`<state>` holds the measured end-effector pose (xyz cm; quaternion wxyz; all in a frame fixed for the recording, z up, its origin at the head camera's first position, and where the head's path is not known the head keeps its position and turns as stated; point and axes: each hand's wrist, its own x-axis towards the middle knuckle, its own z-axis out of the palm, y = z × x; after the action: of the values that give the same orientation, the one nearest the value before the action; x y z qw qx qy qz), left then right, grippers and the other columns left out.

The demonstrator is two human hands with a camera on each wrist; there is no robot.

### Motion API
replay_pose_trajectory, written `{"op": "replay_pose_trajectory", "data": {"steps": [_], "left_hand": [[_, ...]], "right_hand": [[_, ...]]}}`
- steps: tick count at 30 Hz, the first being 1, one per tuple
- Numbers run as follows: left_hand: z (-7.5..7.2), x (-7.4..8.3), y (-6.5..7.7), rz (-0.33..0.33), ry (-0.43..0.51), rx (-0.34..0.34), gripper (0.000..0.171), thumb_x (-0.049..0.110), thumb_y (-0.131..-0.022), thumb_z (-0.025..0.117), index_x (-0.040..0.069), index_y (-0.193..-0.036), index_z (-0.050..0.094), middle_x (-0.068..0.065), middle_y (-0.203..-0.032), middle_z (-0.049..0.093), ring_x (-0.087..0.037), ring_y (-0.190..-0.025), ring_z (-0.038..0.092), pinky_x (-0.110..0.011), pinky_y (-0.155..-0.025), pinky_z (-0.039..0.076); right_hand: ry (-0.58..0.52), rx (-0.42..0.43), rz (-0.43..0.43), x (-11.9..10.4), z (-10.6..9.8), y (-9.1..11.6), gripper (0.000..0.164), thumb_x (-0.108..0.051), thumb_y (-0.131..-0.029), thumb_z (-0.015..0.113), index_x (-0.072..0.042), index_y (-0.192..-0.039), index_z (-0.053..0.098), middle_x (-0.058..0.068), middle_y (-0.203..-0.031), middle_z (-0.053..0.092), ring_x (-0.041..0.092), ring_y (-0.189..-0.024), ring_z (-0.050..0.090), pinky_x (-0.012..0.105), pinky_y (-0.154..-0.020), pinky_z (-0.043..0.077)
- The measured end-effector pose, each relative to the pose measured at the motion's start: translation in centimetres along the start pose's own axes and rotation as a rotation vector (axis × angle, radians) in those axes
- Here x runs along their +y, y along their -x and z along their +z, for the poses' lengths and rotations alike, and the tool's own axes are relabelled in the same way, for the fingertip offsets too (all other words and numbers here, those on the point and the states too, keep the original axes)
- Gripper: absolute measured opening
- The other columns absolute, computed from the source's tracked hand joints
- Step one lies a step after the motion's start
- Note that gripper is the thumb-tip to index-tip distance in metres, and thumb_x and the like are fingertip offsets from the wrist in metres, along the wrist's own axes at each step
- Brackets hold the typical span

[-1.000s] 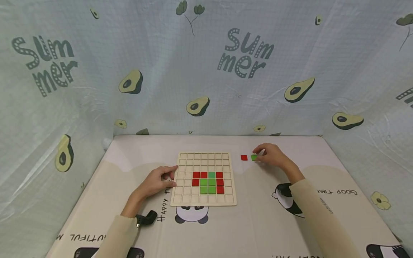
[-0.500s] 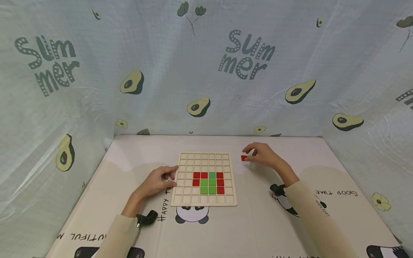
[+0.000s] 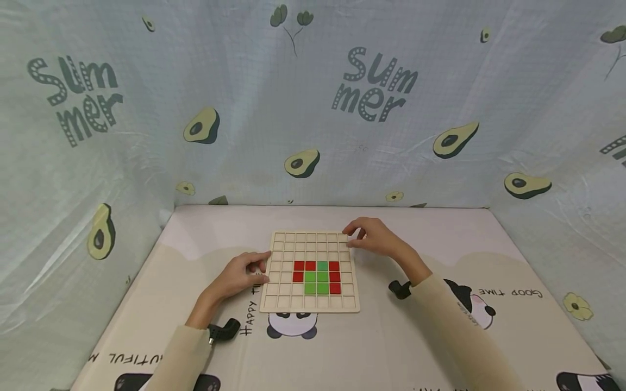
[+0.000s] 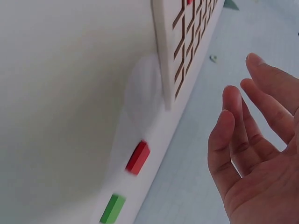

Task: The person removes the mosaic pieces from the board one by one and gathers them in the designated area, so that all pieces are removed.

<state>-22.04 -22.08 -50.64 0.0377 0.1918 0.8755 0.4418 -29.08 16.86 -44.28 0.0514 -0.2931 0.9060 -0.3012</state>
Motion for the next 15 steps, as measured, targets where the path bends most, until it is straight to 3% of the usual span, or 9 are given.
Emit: {"op": "replay_pose_trajectory", "data": {"steps": [10,15], "left_hand": [[-0.1,0.2,-0.1,0.008,0.004,-0.002,0.066,0.014,-0.082,0.084,-0.003,-0.141,0.06,0.001,-0.093,0.063,-0.014,-0.086,0.048,-0.025,-0.078,0.039],[-0.1,0.2,0.0,0.0,0.006,-0.008,0.066,0.014,-0.083,0.084,-0.003,-0.142,0.06,0.0,-0.094,0.063,-0.015,-0.086,0.048,-0.025,-0.078,0.039]], "right_hand": [[-0.004,-0.072,-0.001,-3.1,3.1,-2.5,0.034,-0.021,-0.093,0.077,-0.007,-0.124,0.073,0.008,-0.116,0.073,0.016,-0.091,0.067,0.032,-0.083,0.054],[-0.013,-0.11,0.011,-4.5,4.7,-3.5,0.03,-0.021,-0.094,0.076,-0.01,-0.122,0.074,0.006,-0.117,0.073,0.015,-0.092,0.065,0.027,-0.082,0.055]]}}
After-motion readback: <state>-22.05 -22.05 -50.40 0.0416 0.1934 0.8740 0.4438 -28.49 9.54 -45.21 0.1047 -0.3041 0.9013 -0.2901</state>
